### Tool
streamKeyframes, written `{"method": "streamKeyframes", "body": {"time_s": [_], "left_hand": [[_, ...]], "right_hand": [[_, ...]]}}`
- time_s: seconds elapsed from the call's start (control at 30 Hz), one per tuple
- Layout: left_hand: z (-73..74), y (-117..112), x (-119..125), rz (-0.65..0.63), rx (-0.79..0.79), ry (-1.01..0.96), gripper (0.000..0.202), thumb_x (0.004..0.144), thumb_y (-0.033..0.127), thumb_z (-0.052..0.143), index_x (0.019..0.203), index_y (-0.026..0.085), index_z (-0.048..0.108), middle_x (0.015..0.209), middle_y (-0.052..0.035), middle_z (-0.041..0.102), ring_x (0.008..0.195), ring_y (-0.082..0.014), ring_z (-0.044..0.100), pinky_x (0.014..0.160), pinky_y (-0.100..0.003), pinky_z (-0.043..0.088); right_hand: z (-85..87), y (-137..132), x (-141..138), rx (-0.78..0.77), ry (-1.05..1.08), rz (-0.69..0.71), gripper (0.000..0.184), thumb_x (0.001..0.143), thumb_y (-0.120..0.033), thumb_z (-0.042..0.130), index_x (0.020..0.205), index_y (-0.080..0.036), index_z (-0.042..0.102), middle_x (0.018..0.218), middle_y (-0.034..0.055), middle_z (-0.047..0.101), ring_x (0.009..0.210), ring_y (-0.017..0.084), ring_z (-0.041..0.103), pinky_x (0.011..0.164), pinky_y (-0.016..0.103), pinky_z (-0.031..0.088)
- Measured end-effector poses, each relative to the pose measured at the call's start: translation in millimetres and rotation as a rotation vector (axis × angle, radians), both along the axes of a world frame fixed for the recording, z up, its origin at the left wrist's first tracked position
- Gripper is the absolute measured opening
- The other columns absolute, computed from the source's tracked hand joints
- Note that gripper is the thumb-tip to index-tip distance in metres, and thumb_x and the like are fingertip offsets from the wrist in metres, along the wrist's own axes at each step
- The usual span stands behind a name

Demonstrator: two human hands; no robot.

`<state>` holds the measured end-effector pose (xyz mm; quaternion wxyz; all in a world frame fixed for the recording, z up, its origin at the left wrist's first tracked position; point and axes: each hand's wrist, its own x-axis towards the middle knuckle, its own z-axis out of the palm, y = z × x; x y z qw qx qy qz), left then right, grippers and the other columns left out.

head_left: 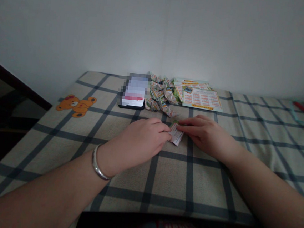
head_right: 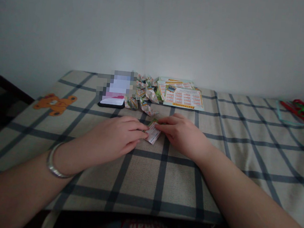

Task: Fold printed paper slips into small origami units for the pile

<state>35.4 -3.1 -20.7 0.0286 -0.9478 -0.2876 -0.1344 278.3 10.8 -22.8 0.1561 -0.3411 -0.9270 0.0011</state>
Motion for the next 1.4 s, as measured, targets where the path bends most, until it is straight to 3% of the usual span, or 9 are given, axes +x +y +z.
{"method": "streamKeyframes", "body": {"time_s": [0.33, 0.5, 0.63, 1.4], "left_hand": [[3.3, -7, 1, 0.021, 0.035, 0.058, 0.027, 0.089, 0.016, 0.055, 0.114, 0.021, 0.065, 0.118, -0.0052, 0.065, 0.104, -0.0208, 0.059, 0.088, -0.037, 0.05], [4.8, -9, 1, 0.034, 0.04, 0.084, 0.025, 0.089, 0.017, 0.056, 0.111, 0.02, 0.066, 0.116, -0.0062, 0.065, 0.102, -0.0219, 0.059, 0.085, -0.038, 0.051], [5.4, -10, 2, 0.045, 0.014, 0.111, 0.02, 0.09, 0.019, 0.054, 0.106, 0.02, 0.066, 0.116, -0.0066, 0.064, 0.103, -0.0237, 0.059, 0.086, -0.041, 0.051], [8.4, -11, 3, 0.067, -0.061, 0.137, 0.02, 0.092, 0.019, 0.048, 0.104, 0.02, 0.065, 0.112, -0.0059, 0.064, 0.107, -0.0245, 0.056, 0.09, -0.044, 0.05]], "right_hand": [[3.4, -2, 1, -0.014, -0.007, 0.015, 0.035, 0.09, -0.015, 0.054, 0.122, -0.023, 0.066, 0.122, 0.0083, 0.067, 0.104, 0.023, 0.061, 0.089, 0.039, 0.052], [11.9, -8, 1, 0.024, -0.006, 0.127, 0.026, 0.092, -0.021, 0.055, 0.111, -0.025, 0.072, 0.121, 0.0063, 0.068, 0.11, 0.024, 0.058, 0.091, 0.041, 0.05], [15.8, -12, -4, -0.02, -0.032, 0.219, 0.028, 0.094, -0.022, 0.052, 0.116, -0.023, 0.069, 0.113, 0.0046, 0.071, 0.11, 0.022, 0.058, 0.092, 0.038, 0.05], [14.7, -15, -7, -0.103, -0.085, 0.179, 0.019, 0.094, -0.024, 0.052, 0.1, -0.022, 0.071, 0.103, 0.0058, 0.07, 0.098, 0.02, 0.061, 0.083, 0.034, 0.049]]}}
